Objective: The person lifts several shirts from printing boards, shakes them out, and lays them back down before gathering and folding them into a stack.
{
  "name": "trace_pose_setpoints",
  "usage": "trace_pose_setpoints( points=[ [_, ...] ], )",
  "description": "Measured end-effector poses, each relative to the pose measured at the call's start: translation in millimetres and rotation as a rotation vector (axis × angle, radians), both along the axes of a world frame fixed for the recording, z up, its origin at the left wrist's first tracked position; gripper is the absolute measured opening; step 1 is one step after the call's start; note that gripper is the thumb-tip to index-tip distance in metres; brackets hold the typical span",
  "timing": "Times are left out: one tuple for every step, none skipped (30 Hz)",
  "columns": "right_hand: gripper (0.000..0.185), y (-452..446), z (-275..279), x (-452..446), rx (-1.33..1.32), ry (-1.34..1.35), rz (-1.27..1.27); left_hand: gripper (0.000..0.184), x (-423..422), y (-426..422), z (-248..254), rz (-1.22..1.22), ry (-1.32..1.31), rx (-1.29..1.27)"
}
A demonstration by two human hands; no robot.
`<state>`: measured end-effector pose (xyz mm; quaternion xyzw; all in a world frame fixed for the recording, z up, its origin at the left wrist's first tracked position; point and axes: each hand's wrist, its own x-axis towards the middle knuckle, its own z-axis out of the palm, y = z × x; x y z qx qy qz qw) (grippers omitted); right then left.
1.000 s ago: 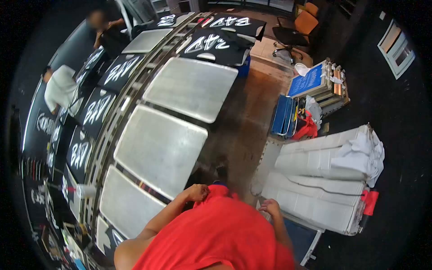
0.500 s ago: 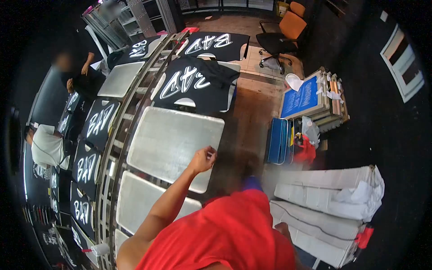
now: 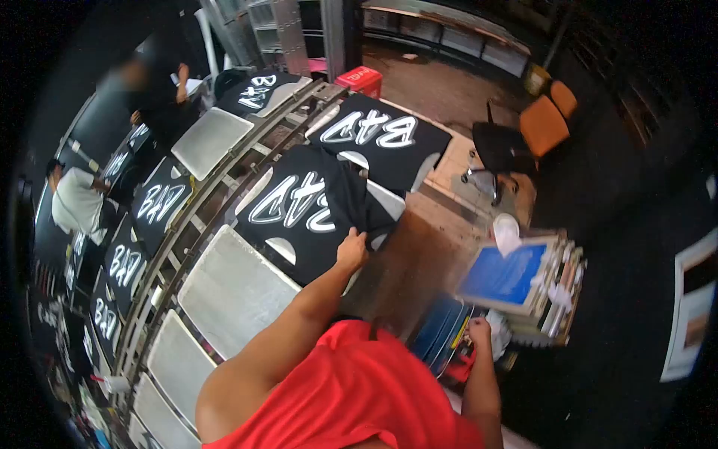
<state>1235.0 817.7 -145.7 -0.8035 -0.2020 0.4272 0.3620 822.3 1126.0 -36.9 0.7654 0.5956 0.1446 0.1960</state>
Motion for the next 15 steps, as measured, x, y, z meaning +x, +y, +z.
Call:
trace_pose_setpoints(
  points=[
    [0.012,46.5,15.6,11.6,0.074,-0.030,0.014,0.031,-5.5,14.7,-1.0,0.015,-0.023,-0.034],
    [0.012,87.1,36.0,17.0,0.141,-0.041,0.062,0.027,-9.7,21.6,25.6,0.133,-0.126,-0.010],
    [0.012,124.6,57.3,16.1,0.205,-0.045,0.107,0.029,-20.6,35.5,29.1,0.238,-0.264,0.126],
    [0.012,158.1,72.0,12.2,0.206,-0.039,0.137,0.027,-36.5,56.1,29.3,0.377,-0.427,0.223],
    [0.013,189.3,83.2,7.9,0.225,-0.113,0.207,0.028,-60.8,72.0,55.6,0.493,-0.445,0.291],
    [0.013,217.3,87.0,6.5,0.242,-0.187,0.275,0.028,-88.5,95.5,63.2,0.642,-0.545,0.424],
    [0.013,243.5,81.6,9.6,0.234,-0.183,0.295,0.029,-117.7,110.0,87.0,0.827,-0.508,0.443],
    [0.014,271.5,70.1,16.7,0.290,-0.290,0.376,0.030,-139.5,114.4,129.1,0.903,-0.604,0.617],
    [0.015,301.3,62.9,20.9,0.357,-0.399,0.458,0.031,-177.8,123.8,161.1,0.975,-0.529,0.647],
    [0.016,327.3,64.6,21.6,0.400,-0.381,0.465,0.031,-212.4,137.2,187.9,1.047,-0.625,0.816],
    [0.016,350.5,81.7,16.1,0.402,-0.384,0.490,0.022,-238.8,145.4,224.4,1.133,-0.592,1.037],
    [0.017,368.2,118.4,1.7,0.376,-0.316,0.474,0.022,-273.9,150.0,255.0,1.239,-0.465,1.082],
    [0.017,386.2,142.1,-5.3,0.347,-0.247,0.459,0.023,-303.8,158.6,283.5,1.032,-0.946,1.262],
    [0.017,410.7,146.7,3.7,0.365,-0.236,0.508,0.024,-303.7,156.6,326.7,1.044,-0.854,1.400],
    [0.017,437.7,151.4,7.3,0.368,-0.232,0.530,0.031,-282.7,150.2,372.2,1.259,-0.646,1.377]
  ],
)
